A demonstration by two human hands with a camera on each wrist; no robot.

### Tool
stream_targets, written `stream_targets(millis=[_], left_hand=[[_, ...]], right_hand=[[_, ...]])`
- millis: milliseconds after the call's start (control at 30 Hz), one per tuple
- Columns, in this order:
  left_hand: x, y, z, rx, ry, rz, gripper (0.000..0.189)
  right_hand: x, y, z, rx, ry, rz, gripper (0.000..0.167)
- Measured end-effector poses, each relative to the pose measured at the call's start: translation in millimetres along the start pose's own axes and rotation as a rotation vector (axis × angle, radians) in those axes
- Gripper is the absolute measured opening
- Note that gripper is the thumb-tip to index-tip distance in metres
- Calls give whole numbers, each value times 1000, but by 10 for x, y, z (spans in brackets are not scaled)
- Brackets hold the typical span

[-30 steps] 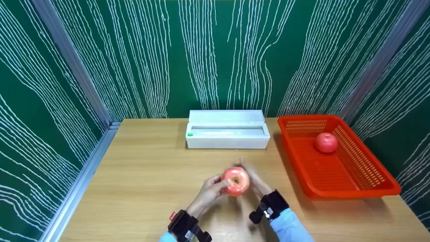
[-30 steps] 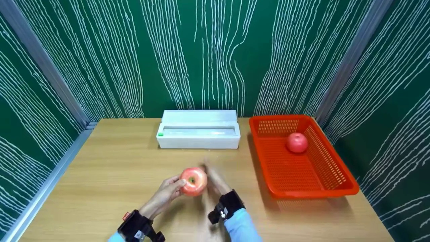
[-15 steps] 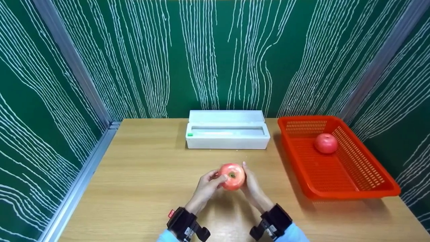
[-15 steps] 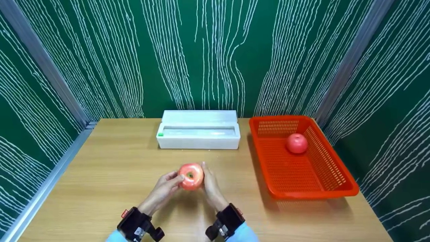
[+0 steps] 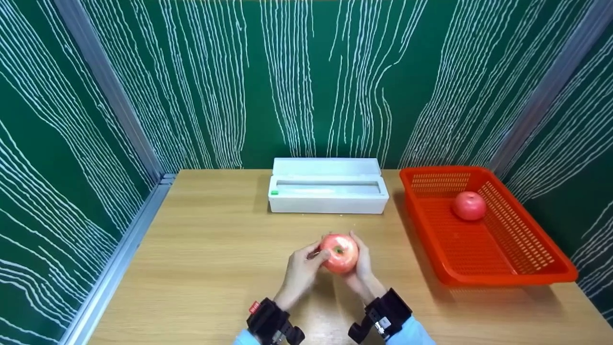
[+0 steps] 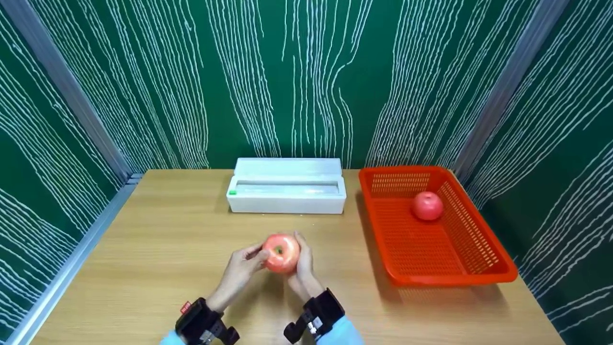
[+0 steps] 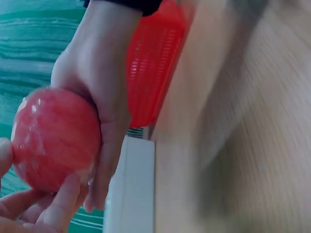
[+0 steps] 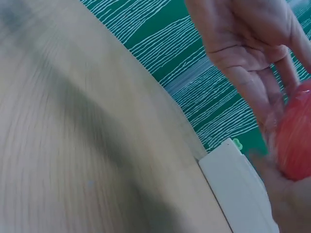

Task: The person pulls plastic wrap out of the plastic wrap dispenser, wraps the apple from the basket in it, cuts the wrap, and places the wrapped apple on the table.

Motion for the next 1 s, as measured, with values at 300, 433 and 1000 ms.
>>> stream_targets(millis=[300, 433, 1000], left_hand=[[-101, 63, 114, -158, -300, 84, 63], [-125, 98, 147, -195, -361, 106, 69], [-123, 123, 92, -301, -391, 114, 70]], right_hand=[[10, 8, -36, 27, -53, 6, 32], [-9, 55, -33, 51, -141, 41, 28], [-16, 36, -30, -108, -288, -207, 44]])
Point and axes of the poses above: each hand's wrist, its own y-axis away from the middle knuckle, its own x-axis out of the back of the hand, z = x × y, the point moved 3 cm from there along -y, towards the middle knuckle, and after that the axes turned 1 degree about -y, right-handed, at the moved point
